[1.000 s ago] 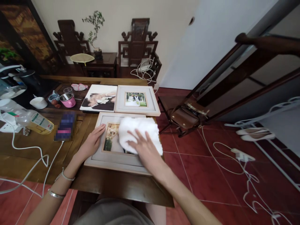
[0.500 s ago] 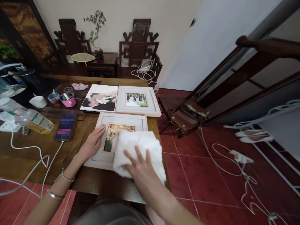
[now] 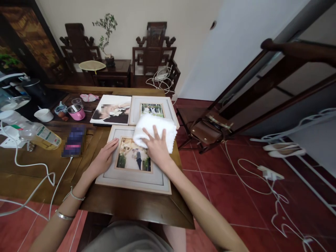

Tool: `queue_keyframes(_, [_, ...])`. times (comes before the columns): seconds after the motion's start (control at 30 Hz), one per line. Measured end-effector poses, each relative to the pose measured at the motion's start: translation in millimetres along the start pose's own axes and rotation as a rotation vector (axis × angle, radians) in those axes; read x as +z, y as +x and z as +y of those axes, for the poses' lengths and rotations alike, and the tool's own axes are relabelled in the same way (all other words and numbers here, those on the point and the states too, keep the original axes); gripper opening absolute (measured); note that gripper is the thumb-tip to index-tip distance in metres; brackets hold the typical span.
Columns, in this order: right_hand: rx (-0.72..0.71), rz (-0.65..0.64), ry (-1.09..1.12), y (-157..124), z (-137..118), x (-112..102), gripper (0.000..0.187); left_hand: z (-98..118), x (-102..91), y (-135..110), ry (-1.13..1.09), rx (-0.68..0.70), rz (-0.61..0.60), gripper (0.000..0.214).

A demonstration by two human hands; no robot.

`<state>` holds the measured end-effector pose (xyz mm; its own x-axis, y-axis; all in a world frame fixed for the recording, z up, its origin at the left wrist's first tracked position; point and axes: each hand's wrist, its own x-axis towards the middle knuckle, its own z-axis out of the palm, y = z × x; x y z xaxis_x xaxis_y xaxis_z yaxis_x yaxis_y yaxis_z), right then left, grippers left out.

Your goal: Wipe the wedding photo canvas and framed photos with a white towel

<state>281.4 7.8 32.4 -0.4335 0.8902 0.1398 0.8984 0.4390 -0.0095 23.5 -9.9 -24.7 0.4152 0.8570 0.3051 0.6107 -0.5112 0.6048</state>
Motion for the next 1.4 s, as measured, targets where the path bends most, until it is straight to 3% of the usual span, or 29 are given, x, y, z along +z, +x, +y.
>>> queue_keyframes(0.1, [0.001, -0.027, -0.029, 12.4, 1.0, 3.4, 0.06, -3.1, 3.0, 0.9, -0.011, 0.023, 0.039, 0.055])
queue_keyframes(0.17, [-0.032, -0.099, -0.011, 1.4, -11.0, -0.8, 0.057, -4.6, 5.9, 1.3, -0.018, 0.025, 0.059, 0.054])
queue_keyframes(0.37, [-0.164, -0.477, 0.211, -77.3, -57.5, -48.1, 0.065, -6.1, 12.8, 0.8, 0.0, 0.024, 0.116, 0.056])
queue_keyframes(0.47, [-0.237, -0.59, 0.341, -104.7, -69.9, -65.9, 0.066, -4.7, 12.8, 0.4, -0.001, 0.026, 0.119, 0.057])
queue_keyframes(0.53, [-0.269, -0.565, 0.388, -110.8, -73.2, -64.0, 0.068, -3.5, 11.7, 0.1, 0.002, 0.017, 0.109, 0.057])
queue_keyframes(0.63, [-0.24, -0.438, 0.369, -99.2, -67.0, -44.5, 0.073, -2.8, 9.1, -0.2, 0.002, 0.003, 0.077, 0.057])
queue_keyframes(0.83, [-0.011, -0.091, 0.064, -18.6, -20.0, -3.4, 0.063, -5.2, 4.9, 1.5, -0.002, 0.01, 0.024, 0.057])
queue_keyframes(0.93, [0.019, -0.019, -0.009, 15.5, -11.7, 4.4, 0.058, -5.9, 4.8, 2.4, 0.001, -0.005, 0.024, 0.056])
queue_keyframes(1.07, [-0.135, -0.166, 0.041, 10.1, -37.5, -2.6, 0.059, -5.2, 6.7, 2.1, -0.021, 0.003, 0.059, 0.057])
queue_keyframes(1.2, [-0.271, -0.377, 0.213, -45.1, -68.5, -28.9, 0.065, -2.5, 8.3, 0.8, -0.011, -0.026, 0.077, 0.059])
queue_keyframes(1.3, [-0.316, -0.493, 0.327, -82.9, -72.5, -52.1, 0.069, -2.4, 8.5, 0.6, 0.006, -0.016, 0.071, 0.057])
queue_keyframes(1.4, [-0.283, -0.547, 0.36, -93.6, -61.5, -63.2, 0.071, -4.7, 8.6, 0.7, 0.007, 0.017, 0.07, 0.054])
